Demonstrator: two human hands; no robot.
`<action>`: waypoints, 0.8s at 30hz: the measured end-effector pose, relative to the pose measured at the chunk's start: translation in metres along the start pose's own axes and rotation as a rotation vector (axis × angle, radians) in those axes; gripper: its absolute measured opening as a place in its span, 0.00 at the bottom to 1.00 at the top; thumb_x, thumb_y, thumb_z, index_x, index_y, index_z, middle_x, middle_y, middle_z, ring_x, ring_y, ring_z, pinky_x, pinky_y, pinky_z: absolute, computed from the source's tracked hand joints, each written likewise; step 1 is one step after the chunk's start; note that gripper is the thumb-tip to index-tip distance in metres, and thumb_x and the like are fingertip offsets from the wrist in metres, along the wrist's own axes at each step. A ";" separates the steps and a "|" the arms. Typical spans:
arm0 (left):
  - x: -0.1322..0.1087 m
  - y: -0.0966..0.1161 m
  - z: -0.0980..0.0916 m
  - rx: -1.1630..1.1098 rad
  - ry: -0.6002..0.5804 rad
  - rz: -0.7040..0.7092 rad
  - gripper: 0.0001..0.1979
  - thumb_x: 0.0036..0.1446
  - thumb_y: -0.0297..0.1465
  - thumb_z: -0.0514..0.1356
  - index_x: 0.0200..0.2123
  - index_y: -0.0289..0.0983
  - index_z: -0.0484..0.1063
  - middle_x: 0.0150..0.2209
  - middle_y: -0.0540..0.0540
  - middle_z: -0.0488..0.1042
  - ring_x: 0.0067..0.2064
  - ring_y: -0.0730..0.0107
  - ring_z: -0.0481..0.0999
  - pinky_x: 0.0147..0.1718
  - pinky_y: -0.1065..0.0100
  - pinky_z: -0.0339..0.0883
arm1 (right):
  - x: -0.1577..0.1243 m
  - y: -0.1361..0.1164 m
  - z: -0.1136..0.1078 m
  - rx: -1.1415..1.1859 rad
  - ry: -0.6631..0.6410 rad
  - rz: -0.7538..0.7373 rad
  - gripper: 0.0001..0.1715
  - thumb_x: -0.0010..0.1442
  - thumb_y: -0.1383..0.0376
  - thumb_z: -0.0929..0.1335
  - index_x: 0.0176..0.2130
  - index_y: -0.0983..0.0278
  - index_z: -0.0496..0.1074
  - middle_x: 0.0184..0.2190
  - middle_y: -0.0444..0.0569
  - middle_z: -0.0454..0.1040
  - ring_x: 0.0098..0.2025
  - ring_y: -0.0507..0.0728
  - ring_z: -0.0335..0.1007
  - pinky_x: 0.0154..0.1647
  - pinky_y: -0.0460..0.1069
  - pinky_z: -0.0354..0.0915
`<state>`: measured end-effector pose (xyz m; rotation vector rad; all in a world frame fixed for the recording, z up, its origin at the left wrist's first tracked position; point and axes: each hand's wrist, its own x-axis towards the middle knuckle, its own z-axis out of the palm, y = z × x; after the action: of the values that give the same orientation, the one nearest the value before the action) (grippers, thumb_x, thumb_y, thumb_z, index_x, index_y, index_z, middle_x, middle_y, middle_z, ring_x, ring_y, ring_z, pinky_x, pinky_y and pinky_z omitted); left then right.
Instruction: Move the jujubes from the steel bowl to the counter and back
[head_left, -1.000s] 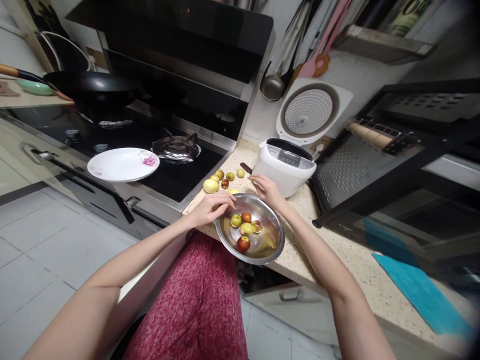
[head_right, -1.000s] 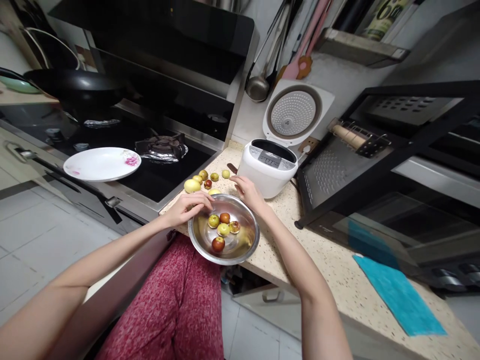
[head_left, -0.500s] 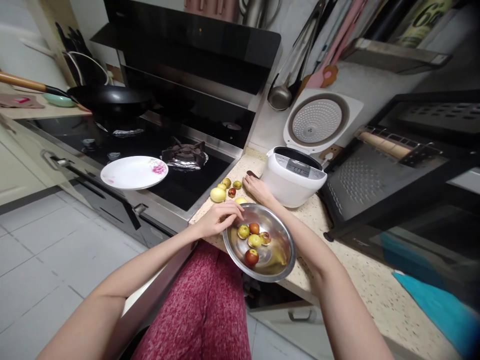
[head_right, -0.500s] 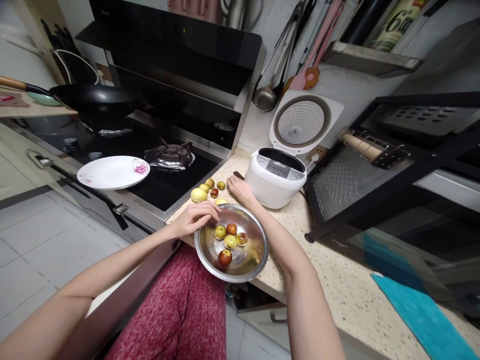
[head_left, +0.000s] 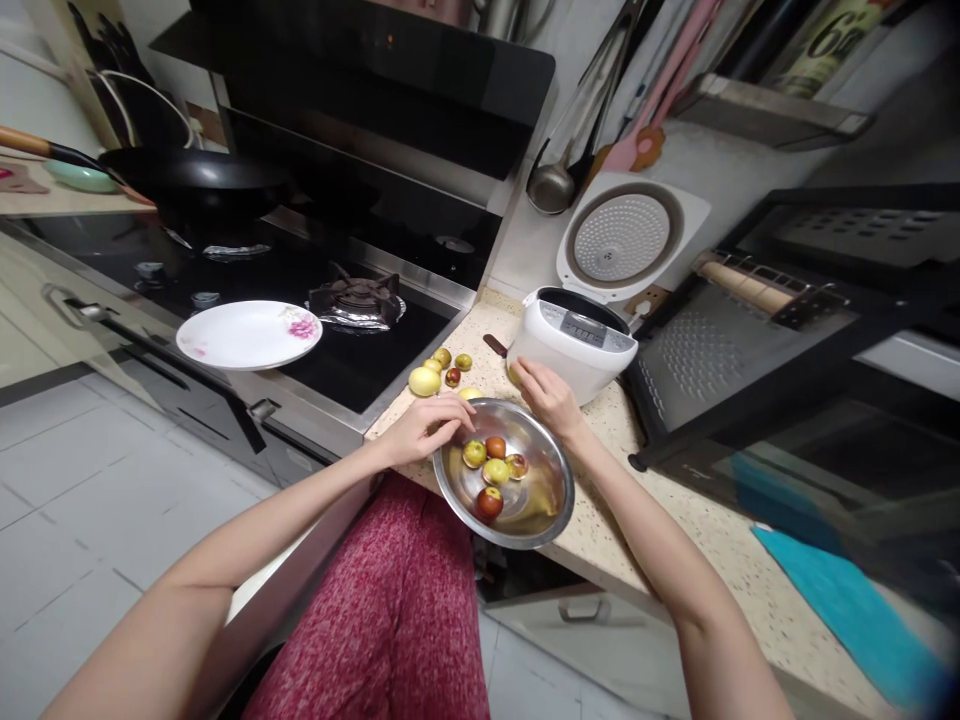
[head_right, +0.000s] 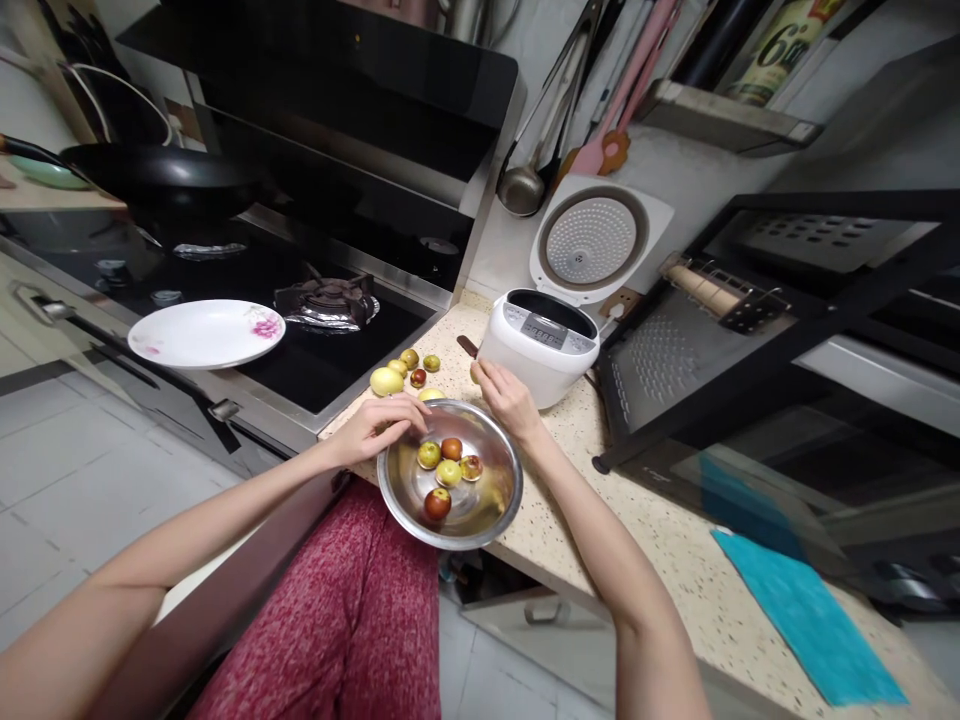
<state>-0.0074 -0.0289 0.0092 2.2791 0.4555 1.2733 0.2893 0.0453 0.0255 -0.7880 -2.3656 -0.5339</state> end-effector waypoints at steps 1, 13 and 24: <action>0.000 0.000 0.000 0.002 0.001 0.000 0.16 0.72 0.31 0.52 0.40 0.35 0.79 0.40 0.40 0.83 0.52 0.57 0.80 0.54 0.57 0.72 | -0.006 -0.006 -0.009 0.038 0.050 0.037 0.24 0.73 0.70 0.62 0.64 0.63 0.71 0.58 0.61 0.77 0.58 0.64 0.77 0.59 0.61 0.76; -0.001 -0.002 -0.002 0.017 -0.023 -0.013 0.17 0.73 0.34 0.51 0.41 0.35 0.80 0.38 0.41 0.83 0.52 0.56 0.79 0.55 0.56 0.71 | -0.014 -0.082 -0.081 0.632 -0.141 0.083 0.23 0.67 0.67 0.70 0.61 0.60 0.73 0.55 0.54 0.78 0.57 0.61 0.76 0.58 0.59 0.75; 0.000 0.000 -0.002 0.015 -0.012 -0.016 0.18 0.73 0.35 0.51 0.41 0.36 0.80 0.40 0.40 0.83 0.51 0.57 0.80 0.55 0.56 0.71 | -0.002 -0.105 -0.074 0.689 -0.462 -0.053 0.23 0.73 0.63 0.67 0.64 0.54 0.70 0.59 0.50 0.77 0.62 0.60 0.72 0.65 0.62 0.69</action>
<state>-0.0086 -0.0287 0.0102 2.2894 0.4802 1.2519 0.2524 -0.0729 0.0600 -0.5565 -2.7172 0.4928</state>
